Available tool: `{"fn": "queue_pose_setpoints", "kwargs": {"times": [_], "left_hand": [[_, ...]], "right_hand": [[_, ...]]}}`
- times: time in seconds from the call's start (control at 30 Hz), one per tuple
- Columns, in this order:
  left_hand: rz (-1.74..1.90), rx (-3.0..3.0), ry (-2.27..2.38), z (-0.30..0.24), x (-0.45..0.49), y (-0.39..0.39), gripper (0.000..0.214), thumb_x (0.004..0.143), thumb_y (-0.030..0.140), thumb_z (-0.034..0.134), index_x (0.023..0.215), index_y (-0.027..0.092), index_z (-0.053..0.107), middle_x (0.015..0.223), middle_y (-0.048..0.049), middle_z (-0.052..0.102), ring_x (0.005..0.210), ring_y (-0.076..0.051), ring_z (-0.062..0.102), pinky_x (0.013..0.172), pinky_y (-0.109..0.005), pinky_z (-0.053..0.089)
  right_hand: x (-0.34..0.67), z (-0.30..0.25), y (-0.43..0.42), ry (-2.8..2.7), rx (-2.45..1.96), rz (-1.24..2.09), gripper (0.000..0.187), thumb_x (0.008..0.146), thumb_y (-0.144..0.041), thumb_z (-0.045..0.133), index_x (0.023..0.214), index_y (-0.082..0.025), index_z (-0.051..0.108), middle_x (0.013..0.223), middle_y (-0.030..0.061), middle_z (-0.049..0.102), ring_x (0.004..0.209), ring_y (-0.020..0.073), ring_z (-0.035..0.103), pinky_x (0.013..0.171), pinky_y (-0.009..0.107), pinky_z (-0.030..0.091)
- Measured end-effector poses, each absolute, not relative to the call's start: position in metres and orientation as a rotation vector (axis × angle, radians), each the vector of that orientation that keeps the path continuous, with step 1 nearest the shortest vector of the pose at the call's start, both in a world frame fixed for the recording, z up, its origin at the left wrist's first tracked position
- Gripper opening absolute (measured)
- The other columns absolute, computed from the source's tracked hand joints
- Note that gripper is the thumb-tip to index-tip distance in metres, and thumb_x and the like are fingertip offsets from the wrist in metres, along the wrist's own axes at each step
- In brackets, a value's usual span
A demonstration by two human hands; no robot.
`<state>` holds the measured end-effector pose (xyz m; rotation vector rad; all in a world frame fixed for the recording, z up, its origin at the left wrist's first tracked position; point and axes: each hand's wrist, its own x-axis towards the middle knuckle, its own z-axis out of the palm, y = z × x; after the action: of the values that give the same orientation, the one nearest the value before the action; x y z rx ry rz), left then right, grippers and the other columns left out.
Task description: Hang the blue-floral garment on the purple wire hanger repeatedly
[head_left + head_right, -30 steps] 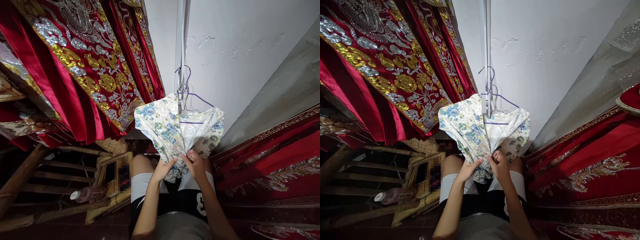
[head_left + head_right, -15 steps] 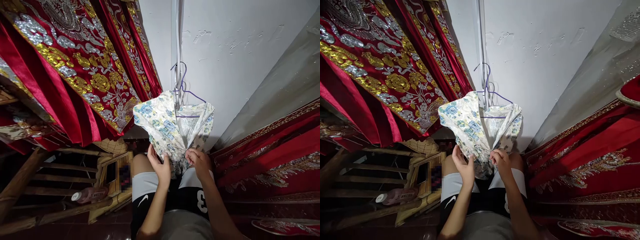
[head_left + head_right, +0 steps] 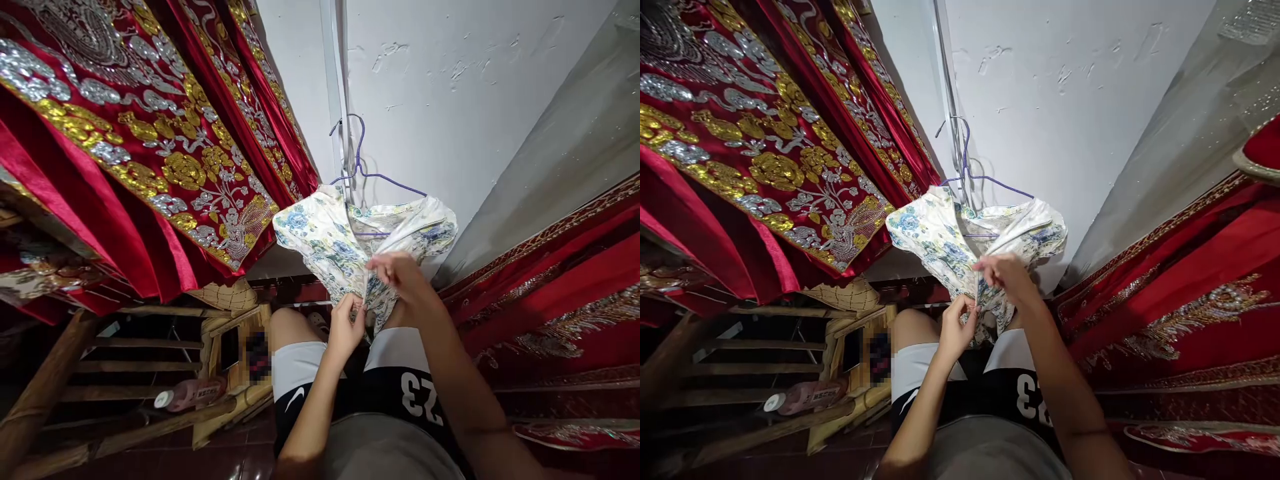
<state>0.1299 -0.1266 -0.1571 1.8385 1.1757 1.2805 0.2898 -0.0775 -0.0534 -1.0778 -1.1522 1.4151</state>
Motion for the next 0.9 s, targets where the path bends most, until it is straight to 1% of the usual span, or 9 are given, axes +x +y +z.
{"fn": "queue_pose_setpoints", "kwargs": {"times": [0.23, 0.37, 0.43, 0.53, 0.57, 0.63, 0.67, 0.8, 0.9], "left_hand": [[0.885, 2.174, 1.187, -0.148, 0.130, -0.118, 0.015, 0.091, 0.010, 0.047, 0.082, 0.023, 0.044, 0.081, -0.0030, 0.056, 0.076, -0.019, 0.055, 0.070, -0.028, 0.040], [0.398, 2.375, 1.293, -0.136, 0.126, -0.109, 0.021, 0.081, 0.001, 0.048, 0.085, 0.021, 0.052, 0.084, -0.0074, 0.063, 0.073, -0.023, 0.058, 0.067, -0.032, 0.041], [0.300, 2.389, 1.245, -0.120, 0.119, -0.103, 0.023, 0.079, -0.001, 0.050, 0.084, 0.021, 0.056, 0.082, -0.0081, 0.065, 0.073, -0.024, 0.061, 0.067, -0.033, 0.044], [0.657, 2.362, 1.130, -0.076, 0.110, -0.087, 0.018, 0.088, 0.007, 0.053, 0.090, 0.022, 0.062, 0.086, -0.0073, 0.069, 0.080, -0.025, 0.065, 0.072, -0.035, 0.050], [0.901, 2.342, 1.132, -0.059, 0.108, -0.080, 0.015, 0.093, 0.013, 0.054, 0.102, 0.022, 0.063, 0.092, -0.0076, 0.070, 0.084, -0.024, 0.066, 0.077, -0.036, 0.051], [1.296, 2.289, 1.080, -0.026, 0.106, -0.064, 0.028, 0.101, 0.024, 0.051, 0.128, 0.021, 0.057, 0.095, -0.0055, 0.069, 0.083, -0.021, 0.066, 0.080, -0.036, 0.052], [1.403, 2.298, 1.046, -0.012, 0.108, -0.055, 0.030, 0.103, 0.026, 0.050, 0.132, 0.021, 0.055, 0.097, -0.0053, 0.069, 0.082, -0.019, 0.065, 0.080, -0.035, 0.052], [1.559, 2.367, 0.934, 0.019, 0.119, -0.028, 0.022, 0.106, 0.030, 0.048, 0.122, 0.020, 0.058, 0.094, -0.0046, 0.068, 0.078, -0.016, 0.063, 0.076, -0.031, 0.050], [1.533, 2.487, 0.898, 0.025, 0.125, -0.023, 0.015, 0.106, 0.028, 0.047, 0.114, 0.020, 0.058, 0.093, -0.0046, 0.066, 0.080, -0.016, 0.062, 0.076, -0.030, 0.049]], "right_hand": [[0.271, 0.017, -0.031, -1.030, -0.909, 1.196, 0.021, 0.082, -0.029, 0.069, 0.071, -0.011, 0.073, 0.047, -0.0012, 0.055, 0.040, 0.0053, 0.040, 0.037, 0.019, 0.025], [0.266, 0.020, -0.035, -0.960, -0.814, 1.104, 0.023, 0.086, -0.032, 0.068, 0.077, -0.012, 0.073, 0.047, -0.0025, 0.053, 0.040, 0.0050, 0.040, 0.037, 0.018, 0.024], [0.267, 0.016, -0.038, -0.973, -0.792, 1.065, 0.024, 0.087, -0.035, 0.068, 0.078, -0.013, 0.072, 0.048, -0.0031, 0.053, 0.039, 0.0055, 0.040, 0.037, 0.018, 0.025], [0.266, 0.011, -0.045, -1.054, -0.791, 1.008, 0.025, 0.088, -0.038, 0.067, 0.077, -0.016, 0.071, 0.048, -0.0036, 0.053, 0.040, 0.0067, 0.041, 0.039, 0.019, 0.030], [0.265, 0.010, -0.047, -1.090, -0.792, 0.994, 0.026, 0.088, -0.038, 0.067, 0.076, -0.016, 0.071, 0.048, -0.0036, 0.053, 0.040, 0.0069, 0.042, 0.039, 0.019, 0.031], [0.263, 0.011, -0.051, -1.166, -0.790, 0.970, 0.027, 0.090, -0.038, 0.065, 0.074, -0.017, 0.071, 0.048, -0.0032, 0.054, 0.041, 0.0074, 0.042, 0.041, 0.020, 0.034], [0.263, 0.012, -0.053, -1.197, -0.789, 0.954, 0.028, 0.091, -0.038, 0.064, 0.074, -0.017, 0.070, 0.049, -0.0030, 0.054, 0.041, 0.0076, 0.042, 0.042, 0.021, 0.035], [0.263, 0.015, -0.057, -1.253, -0.795, 0.888, 0.029, 0.092, -0.039, 0.063, 0.073, -0.018, 0.069, 0.049, -0.0028, 0.054, 0.043, 0.0086, 0.043, 0.045, 0.022, 0.036], [0.267, 0.015, -0.058, -1.273, -0.802, 0.873, 0.028, 0.091, -0.038, 0.063, 0.072, -0.018, 0.068, 0.049, -0.0028, 0.053, 0.043, 0.0088, 0.043, 0.045, 0.022, 0.034]]}}
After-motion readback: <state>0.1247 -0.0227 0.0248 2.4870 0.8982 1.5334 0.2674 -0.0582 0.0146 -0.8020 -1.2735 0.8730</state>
